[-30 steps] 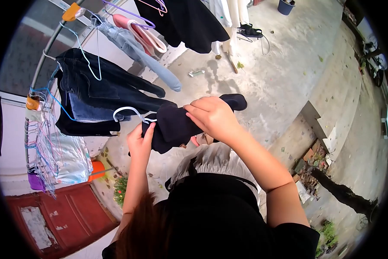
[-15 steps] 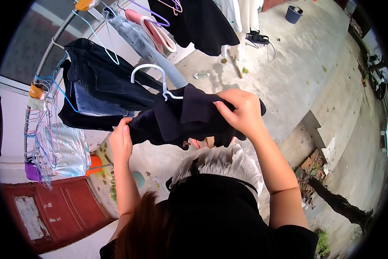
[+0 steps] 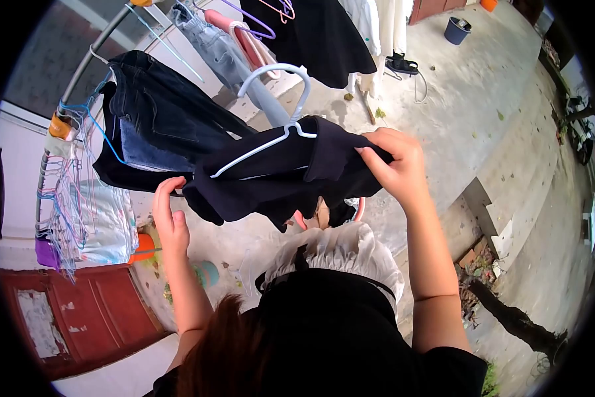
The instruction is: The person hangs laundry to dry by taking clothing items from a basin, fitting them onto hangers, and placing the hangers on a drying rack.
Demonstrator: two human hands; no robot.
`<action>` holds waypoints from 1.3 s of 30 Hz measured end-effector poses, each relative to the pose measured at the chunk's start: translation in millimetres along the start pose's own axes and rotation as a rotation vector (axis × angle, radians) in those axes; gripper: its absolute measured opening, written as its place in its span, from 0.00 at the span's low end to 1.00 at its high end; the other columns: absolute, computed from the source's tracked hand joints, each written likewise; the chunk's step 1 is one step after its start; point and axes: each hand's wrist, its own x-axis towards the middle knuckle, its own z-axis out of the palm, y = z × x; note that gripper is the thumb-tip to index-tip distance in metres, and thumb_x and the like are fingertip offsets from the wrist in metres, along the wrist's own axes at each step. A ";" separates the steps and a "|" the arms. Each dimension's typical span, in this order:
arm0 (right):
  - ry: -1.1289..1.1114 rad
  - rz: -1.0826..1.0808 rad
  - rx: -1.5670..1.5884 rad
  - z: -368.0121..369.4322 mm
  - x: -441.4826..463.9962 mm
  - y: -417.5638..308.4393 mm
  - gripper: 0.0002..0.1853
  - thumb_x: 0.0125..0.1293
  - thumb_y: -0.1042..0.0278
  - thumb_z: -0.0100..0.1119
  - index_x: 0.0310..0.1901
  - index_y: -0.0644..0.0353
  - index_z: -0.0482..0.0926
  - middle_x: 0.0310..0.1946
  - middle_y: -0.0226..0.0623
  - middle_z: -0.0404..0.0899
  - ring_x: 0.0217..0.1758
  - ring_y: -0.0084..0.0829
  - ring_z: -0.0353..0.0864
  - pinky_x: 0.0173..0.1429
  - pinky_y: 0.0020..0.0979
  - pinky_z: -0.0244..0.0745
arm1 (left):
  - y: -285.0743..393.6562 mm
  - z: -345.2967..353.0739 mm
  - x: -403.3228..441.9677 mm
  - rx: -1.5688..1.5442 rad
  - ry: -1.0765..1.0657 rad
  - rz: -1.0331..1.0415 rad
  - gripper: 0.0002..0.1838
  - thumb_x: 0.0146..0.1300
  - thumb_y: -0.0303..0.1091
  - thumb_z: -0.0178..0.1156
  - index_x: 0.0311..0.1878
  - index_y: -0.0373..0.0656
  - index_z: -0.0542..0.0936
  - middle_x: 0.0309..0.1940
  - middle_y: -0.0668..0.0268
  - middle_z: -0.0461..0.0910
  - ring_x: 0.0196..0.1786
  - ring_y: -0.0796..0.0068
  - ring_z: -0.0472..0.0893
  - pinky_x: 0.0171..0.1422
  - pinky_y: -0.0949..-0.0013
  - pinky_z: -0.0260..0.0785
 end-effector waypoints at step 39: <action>0.121 0.238 -0.175 42.9 -20.0 -18.7 0.14 0.54 0.64 0.67 0.34 0.61 0.71 0.28 0.35 0.71 0.27 0.29 0.71 0.33 0.28 0.70 | 30.8 57.2 -34.1 0.128 0.007 -0.276 0.14 0.52 0.37 0.70 0.25 0.41 0.75 0.15 0.62 0.73 0.17 0.62 0.73 0.22 0.65 0.62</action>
